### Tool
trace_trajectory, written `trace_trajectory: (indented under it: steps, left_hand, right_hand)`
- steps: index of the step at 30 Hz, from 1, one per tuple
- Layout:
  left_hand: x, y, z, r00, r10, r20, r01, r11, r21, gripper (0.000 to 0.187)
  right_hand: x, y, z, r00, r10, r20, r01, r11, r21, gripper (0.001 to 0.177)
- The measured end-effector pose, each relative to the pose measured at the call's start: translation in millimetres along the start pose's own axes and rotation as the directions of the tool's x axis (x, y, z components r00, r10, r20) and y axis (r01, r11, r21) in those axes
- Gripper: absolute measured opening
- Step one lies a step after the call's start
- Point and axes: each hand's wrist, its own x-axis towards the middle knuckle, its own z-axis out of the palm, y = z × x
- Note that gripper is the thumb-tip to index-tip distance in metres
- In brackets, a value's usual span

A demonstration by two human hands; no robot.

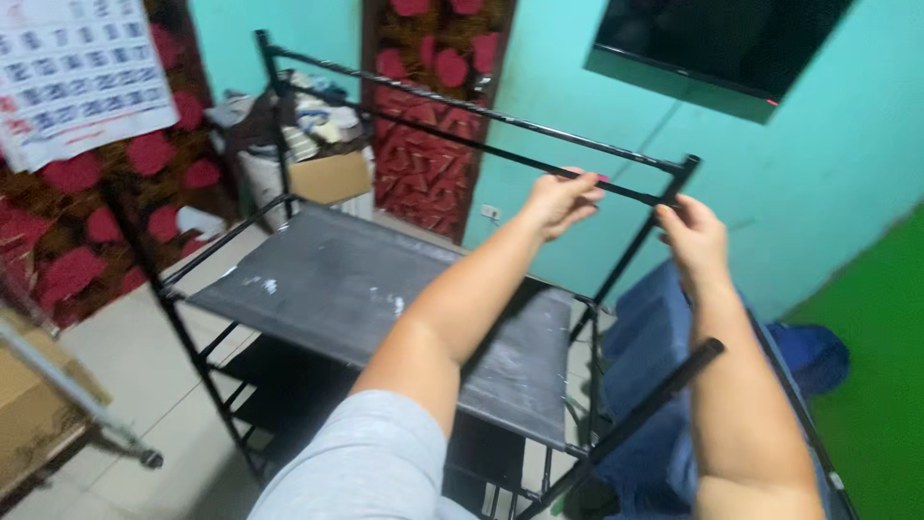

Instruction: The person assembles a black metal shelving unit by inserting horizontal bars into vertical supports and attaching plastic clips to secure the frame. They repeatedly pick up bars and clips from a nearby table and fit them into the structure.

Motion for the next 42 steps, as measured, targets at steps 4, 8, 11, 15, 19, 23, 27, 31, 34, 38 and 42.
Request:
trace_trajectory:
  steps: [4,8,11,15,19,23,27,31,34,38,42]
  left_hand:
    - [-3,8,-11,0.995,-0.084,-0.046,0.091,0.983,0.157,0.023]
    - [-15,23,-25,0.979,-0.108,0.174,0.08,0.984,0.159,0.031]
    - [-31,43,-31,0.987,-0.162,-0.003,0.156,0.947,0.282,0.028]
    - [-58,79,-36,0.972,-0.143,-0.188,0.207,0.899,0.386,0.023]
    - [-74,126,-53,0.973,-0.102,-0.207,0.184,0.884,0.429,0.025]
    - [-97,175,-73,0.975,-0.03,-0.218,0.128,0.884,0.45,0.023]
    - [-112,243,-87,0.933,0.071,-0.352,0.154,0.806,0.572,0.02]
    - [-126,325,-122,0.912,0.169,-0.374,0.142,0.724,0.675,0.026]
    - [-134,387,-160,0.892,0.26,-0.369,0.111,0.666,0.737,0.028]
    - [-134,455,-222,0.881,0.256,-0.398,0.199,0.564,0.802,0.031]
    - [-132,488,-286,0.925,0.215,-0.313,0.258,0.248,0.934,0.043]
  right_hand:
    - [6,-17,-19,0.999,-0.018,-0.037,0.019,0.999,0.029,0.05]
    - [12,-42,-46,0.997,-0.07,-0.033,0.072,0.995,0.063,0.052]
    - [10,-70,-63,0.992,-0.123,-0.027,0.123,0.992,-0.003,0.05]
    - [3,-124,-58,0.981,-0.19,0.039,0.194,0.961,-0.196,0.042]
    - [-13,-179,-23,0.988,-0.117,0.102,0.151,0.873,-0.464,0.042]
    - [-26,-241,27,0.982,-0.012,0.191,0.125,0.798,-0.589,0.039]
    - [-32,-287,91,0.962,0.051,0.269,0.152,0.718,-0.679,0.037]
    - [-34,-309,171,0.936,0.115,0.333,0.127,0.772,-0.623,0.038]
    - [-35,-300,239,0.897,0.211,0.389,0.083,0.782,-0.618,0.04]
    - [-17,-258,354,0.816,0.326,0.477,-0.013,0.836,-0.548,0.043]
    - [-3,-203,464,0.801,0.329,0.5,-0.09,0.892,-0.443,0.046]
